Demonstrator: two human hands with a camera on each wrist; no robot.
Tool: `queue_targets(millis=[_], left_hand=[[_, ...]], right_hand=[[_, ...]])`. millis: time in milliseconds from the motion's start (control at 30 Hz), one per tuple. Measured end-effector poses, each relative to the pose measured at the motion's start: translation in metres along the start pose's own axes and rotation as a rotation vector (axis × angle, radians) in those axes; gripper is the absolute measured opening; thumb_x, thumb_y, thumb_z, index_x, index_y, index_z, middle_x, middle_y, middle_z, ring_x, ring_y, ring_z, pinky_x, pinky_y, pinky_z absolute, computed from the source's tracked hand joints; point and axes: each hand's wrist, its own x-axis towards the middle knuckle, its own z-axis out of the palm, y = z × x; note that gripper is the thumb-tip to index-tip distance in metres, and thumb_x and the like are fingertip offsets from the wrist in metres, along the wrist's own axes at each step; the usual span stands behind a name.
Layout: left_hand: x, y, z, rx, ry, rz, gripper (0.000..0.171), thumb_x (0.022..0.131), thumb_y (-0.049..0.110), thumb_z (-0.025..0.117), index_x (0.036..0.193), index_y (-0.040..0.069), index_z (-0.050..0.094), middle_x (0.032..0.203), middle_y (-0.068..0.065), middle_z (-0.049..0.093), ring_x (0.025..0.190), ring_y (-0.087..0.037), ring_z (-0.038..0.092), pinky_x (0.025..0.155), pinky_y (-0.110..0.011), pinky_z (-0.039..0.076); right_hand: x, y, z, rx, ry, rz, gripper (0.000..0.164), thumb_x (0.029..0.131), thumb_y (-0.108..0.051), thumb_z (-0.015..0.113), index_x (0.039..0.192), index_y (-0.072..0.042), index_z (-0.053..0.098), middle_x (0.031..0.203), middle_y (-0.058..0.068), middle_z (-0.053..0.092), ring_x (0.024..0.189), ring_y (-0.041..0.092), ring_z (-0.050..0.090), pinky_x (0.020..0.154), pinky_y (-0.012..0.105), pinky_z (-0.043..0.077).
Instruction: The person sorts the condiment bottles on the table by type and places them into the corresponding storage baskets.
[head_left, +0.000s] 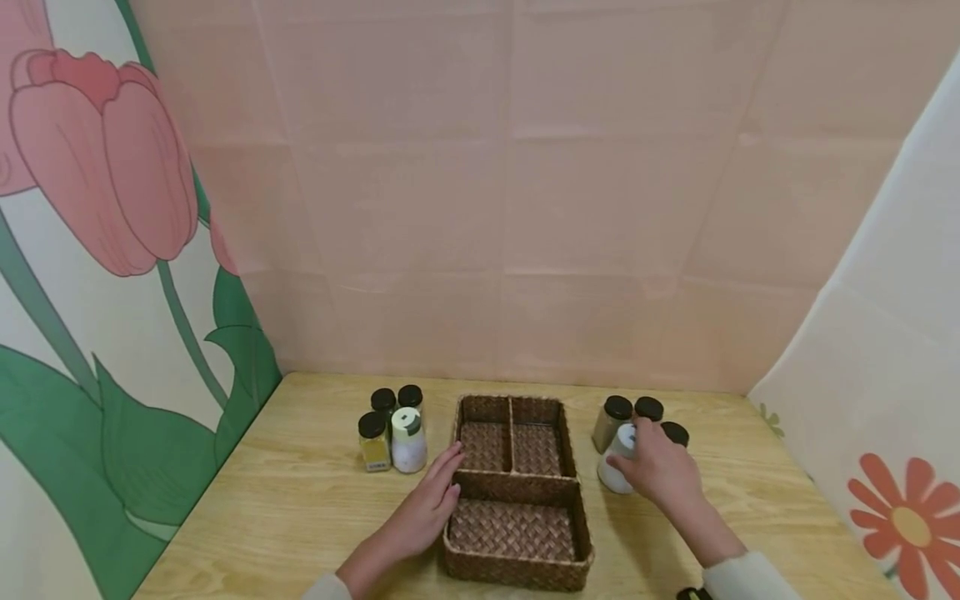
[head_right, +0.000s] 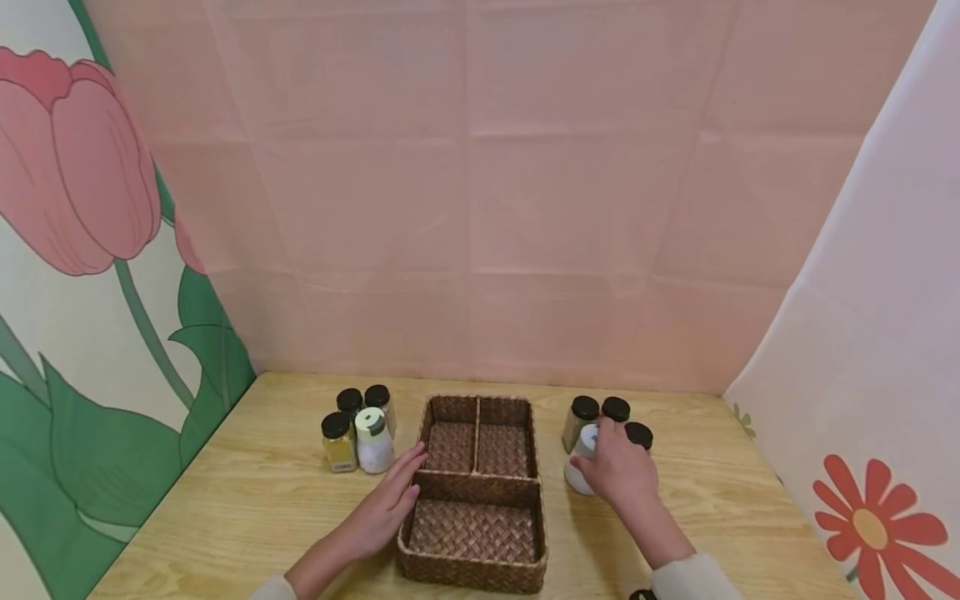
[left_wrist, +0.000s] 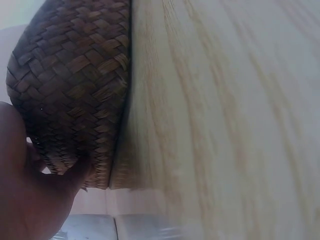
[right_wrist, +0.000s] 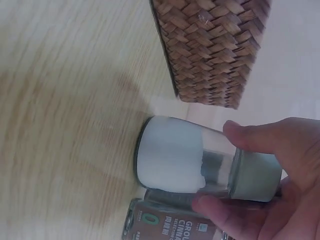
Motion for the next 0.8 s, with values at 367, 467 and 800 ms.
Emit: queue_targets(millis=[367,467,800], left_hand=[[0.002,0.000,0.000,0.005,0.002,0.007,0.048,0.103,0.025,0.033,0.149,0.018,0.022,0.157,0.002,0.009,0.141,-0.023,0.019,0.108,-0.049,0.029],[0.003,0.000,-0.001,-0.006,0.001,0.006,0.048,0.103,0.025,0.033,0.149,0.019,0.022,0.156,0.005,0.008,0.141,-0.022,0.019,0.108,-0.049,0.029],[0.000,0.000,0.000,-0.017,0.007,0.004,0.048,0.102,0.024,0.034,0.149,0.019,0.023,0.156,0.007,0.009,0.141,-0.022,0.020,0.108,-0.050,0.029]], right_hand=[[-0.008,-0.006,-0.012,0.142,0.075,-0.066,0.085,0.072,-0.044,0.077,0.131,0.006,0.042,0.112,0.024,0.057,0.094,0.037,0.059,0.067,0.047,0.050],[-0.009,-0.007,-0.018,0.173,0.082,-0.076,0.084,0.071,-0.045,0.077,0.129,0.005,0.044,0.111,0.023,0.059,0.093,0.037,0.059,0.068,0.047,0.050],[-0.019,-0.008,-0.030,0.312,0.064,-0.091,0.082,0.068,-0.054,0.076,0.126,-0.003,0.049,0.110,0.016,0.061,0.092,0.030,0.059,0.066,0.039,0.050]])
